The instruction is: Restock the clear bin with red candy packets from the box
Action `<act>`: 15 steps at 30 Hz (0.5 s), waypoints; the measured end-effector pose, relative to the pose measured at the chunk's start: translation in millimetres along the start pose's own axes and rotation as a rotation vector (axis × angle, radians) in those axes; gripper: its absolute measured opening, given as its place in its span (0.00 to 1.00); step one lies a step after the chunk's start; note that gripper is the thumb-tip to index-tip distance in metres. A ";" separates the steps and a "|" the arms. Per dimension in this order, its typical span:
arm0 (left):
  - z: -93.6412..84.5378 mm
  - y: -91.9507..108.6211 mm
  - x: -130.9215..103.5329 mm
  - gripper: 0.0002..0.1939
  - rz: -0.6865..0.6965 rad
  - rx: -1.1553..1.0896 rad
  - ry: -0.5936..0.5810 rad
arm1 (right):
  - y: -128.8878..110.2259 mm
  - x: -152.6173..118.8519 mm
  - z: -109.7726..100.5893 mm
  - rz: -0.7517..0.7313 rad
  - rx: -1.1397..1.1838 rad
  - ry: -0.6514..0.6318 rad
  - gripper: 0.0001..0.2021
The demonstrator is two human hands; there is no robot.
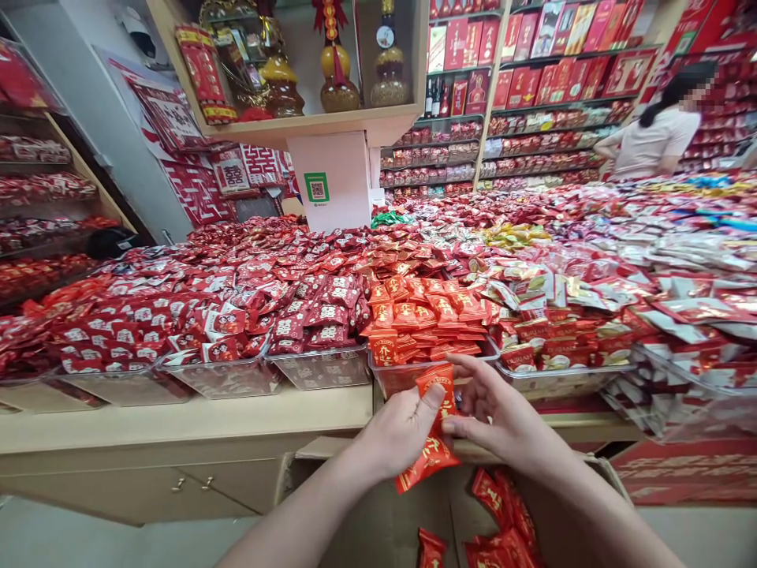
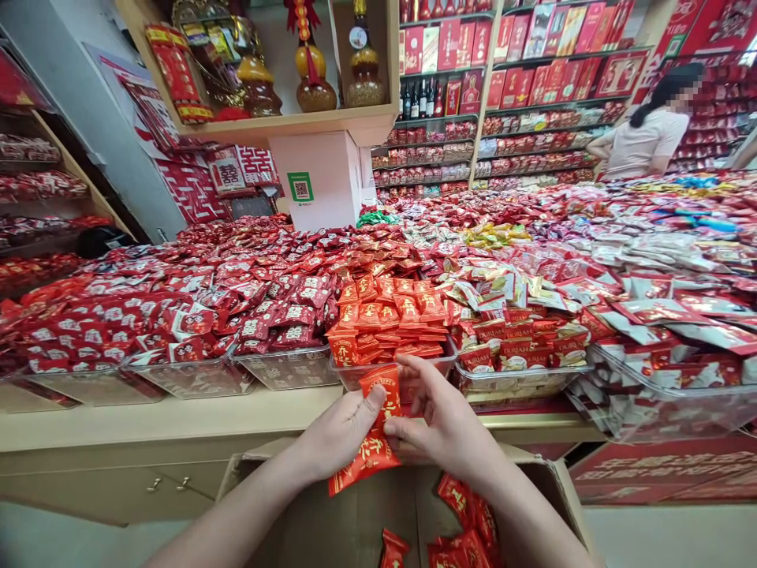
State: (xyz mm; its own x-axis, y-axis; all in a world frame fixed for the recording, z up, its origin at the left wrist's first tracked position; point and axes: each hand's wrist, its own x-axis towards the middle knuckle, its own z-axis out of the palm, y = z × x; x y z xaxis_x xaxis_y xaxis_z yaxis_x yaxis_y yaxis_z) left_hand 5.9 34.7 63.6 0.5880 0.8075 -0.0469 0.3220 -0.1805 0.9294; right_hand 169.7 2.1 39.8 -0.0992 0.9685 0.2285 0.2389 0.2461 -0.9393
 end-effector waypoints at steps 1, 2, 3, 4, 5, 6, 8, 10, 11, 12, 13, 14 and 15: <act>0.7 -1.3 -0.7 0.28 0.008 0.069 -0.003 | -2.1 -3.4 -0.7 -0.013 -0.064 0.015 0.32; 1.6 -2.7 -1.3 0.29 0.018 0.137 -0.014 | -4.5 -7.1 -1.8 -0.017 -0.084 0.012 0.32; 2.6 -3.7 -1.8 0.30 0.030 0.193 -0.030 | -7.0 -10.6 -3.5 -0.009 -0.060 -0.020 0.31; 3.6 -4.0 -2.4 0.30 0.041 0.217 -0.051 | -9.4 -13.2 -5.7 0.013 -0.004 -0.074 0.29; 4.6 -3.5 -2.9 0.29 0.068 0.212 -0.078 | -11.5 -14.8 -8.1 0.048 0.055 -0.127 0.25; 5.6 -2.3 -3.4 0.28 0.109 0.179 -0.117 | -13.0 -15.3 -10.4 0.082 0.101 -0.157 0.21; 7.5 1.2 -4.3 0.23 0.169 0.042 -0.225 | -13.8 -13.4 -13.9 0.130 0.147 -0.126 0.13; 9.5 3.7 -4.9 0.19 0.147 -0.096 -0.305 | -12.2 -9.9 -14.8 0.164 0.183 -0.023 0.11; 10.5 4.0 -5.2 0.19 0.115 -0.131 -0.314 | -10.8 -8.3 -14.3 0.186 0.217 0.020 0.11; 11.3 3.5 -5.5 0.19 0.083 -0.134 -0.304 | -9.3 -7.0 -13.5 0.208 0.256 0.058 0.11; 12.0 2.5 -5.8 0.19 0.060 -0.112 -0.282 | -8.0 -5.9 -12.7 0.229 0.288 0.091 0.12; 12.3 1.3 -6.1 0.18 0.048 -0.074 -0.260 | -6.9 -5.1 -12.0 0.244 0.309 0.117 0.12; 12.4 -0.1 -6.3 0.17 0.040 -0.035 -0.243 | -6.4 -4.4 -11.7 0.251 0.318 0.137 0.12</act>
State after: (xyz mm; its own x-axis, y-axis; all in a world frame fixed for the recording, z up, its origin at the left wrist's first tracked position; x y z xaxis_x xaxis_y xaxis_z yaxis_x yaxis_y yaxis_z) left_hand 11.3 22.7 59.2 0.7627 0.6402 -0.0922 0.2713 -0.1872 0.9441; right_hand 179.9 -3.3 47.8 0.0587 0.9983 -0.0053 -0.0726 -0.0010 -0.9974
